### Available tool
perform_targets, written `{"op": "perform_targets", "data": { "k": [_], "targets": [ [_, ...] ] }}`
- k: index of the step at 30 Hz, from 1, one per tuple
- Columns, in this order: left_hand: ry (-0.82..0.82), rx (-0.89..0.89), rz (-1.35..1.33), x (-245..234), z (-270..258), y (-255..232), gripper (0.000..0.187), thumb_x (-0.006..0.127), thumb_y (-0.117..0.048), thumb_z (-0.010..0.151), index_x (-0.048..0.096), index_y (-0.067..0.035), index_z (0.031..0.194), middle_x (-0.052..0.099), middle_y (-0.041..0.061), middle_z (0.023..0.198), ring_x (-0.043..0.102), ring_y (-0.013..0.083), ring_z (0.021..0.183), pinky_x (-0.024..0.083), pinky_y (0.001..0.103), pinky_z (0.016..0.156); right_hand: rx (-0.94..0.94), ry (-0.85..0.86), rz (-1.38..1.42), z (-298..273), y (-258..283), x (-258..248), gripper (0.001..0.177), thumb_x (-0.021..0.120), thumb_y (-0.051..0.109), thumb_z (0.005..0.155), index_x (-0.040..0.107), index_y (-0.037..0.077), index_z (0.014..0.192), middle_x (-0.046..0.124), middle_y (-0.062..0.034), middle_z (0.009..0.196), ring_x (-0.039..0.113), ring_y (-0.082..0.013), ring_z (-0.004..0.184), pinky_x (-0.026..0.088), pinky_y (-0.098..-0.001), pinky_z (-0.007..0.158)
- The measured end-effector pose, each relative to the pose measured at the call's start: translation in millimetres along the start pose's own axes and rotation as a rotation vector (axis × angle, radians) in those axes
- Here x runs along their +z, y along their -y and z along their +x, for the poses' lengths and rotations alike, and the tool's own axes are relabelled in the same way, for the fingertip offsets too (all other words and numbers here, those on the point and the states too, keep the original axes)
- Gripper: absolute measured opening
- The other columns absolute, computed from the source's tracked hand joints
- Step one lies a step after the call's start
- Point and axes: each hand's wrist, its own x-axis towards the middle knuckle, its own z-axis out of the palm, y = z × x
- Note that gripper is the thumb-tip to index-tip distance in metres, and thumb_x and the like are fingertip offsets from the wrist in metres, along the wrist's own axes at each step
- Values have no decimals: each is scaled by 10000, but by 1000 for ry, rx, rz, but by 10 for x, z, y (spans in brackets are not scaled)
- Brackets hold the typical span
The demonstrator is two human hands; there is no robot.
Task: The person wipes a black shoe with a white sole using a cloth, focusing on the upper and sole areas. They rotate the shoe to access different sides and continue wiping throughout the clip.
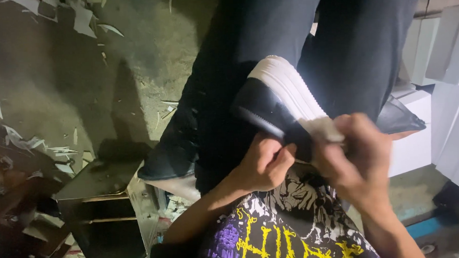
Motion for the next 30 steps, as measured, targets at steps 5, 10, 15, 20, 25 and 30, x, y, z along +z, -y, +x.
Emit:
{"op": "perform_targets", "data": {
  "k": [5, 10, 15, 20, 25, 30],
  "targets": [
    [94, -365, -380, -143, 171, -104, 247, 415, -112, 922, 334, -167, 696, 355, -28, 599, 358, 144, 479, 319, 276, 472, 94, -6, 529, -2, -25, -79, 90, 556, 14, 1001, 472, 27, 973, 607, -91, 823, 538, -113, 535, 452, -218, 450],
    [-8, -241, -380, -44, 143, -98, 254, 458, 16, 932, 408, -127, 728, 404, 22, 612, 369, 133, 480, 330, 288, 485, -107, 119, 152, 61, 40, -19, 152, 616, 38, 880, 472, 71, 842, 535, -59, 727, 471, -188, 634, 388, -323, 651],
    [-61, -56, -76, 62, 37, 11, 251, 445, -8, 951, 405, -148, 747, 366, 16, 637, 348, 140, 524, 357, 288, 572, -127, 77, -200, 69, -52, 21, 179, 693, 12, 819, 517, 45, 824, 578, -95, 752, 489, -278, 652, 378, -423, 623],
    [-47, -114, -238, 46, 82, -30, 265, 463, 24, 924, 404, -125, 713, 401, 23, 606, 377, 144, 494, 364, 286, 536, -100, 123, -104, 53, -108, -45, 189, 670, 28, 821, 496, 96, 851, 586, -72, 798, 485, -246, 684, 380, -378, 673],
    [-71, 126, 190, -60, 136, -68, 272, 462, 86, 946, 435, -59, 717, 353, 69, 659, 373, 207, 528, 331, 348, 503, -178, 22, -184, 31, -83, 67, 283, 655, -24, 808, 387, 60, 773, 466, -80, 699, 398, -260, 609, 335, -416, 608],
    [-35, -136, -160, 30, 11, 60, 294, 485, 10, 871, 348, -175, 687, 336, -19, 587, 308, 103, 480, 307, 261, 496, -94, 109, -13, 70, -69, 12, 186, 560, 36, 788, 389, 108, 809, 501, -45, 734, 414, -206, 670, 348, -358, 661]
  ]
}}
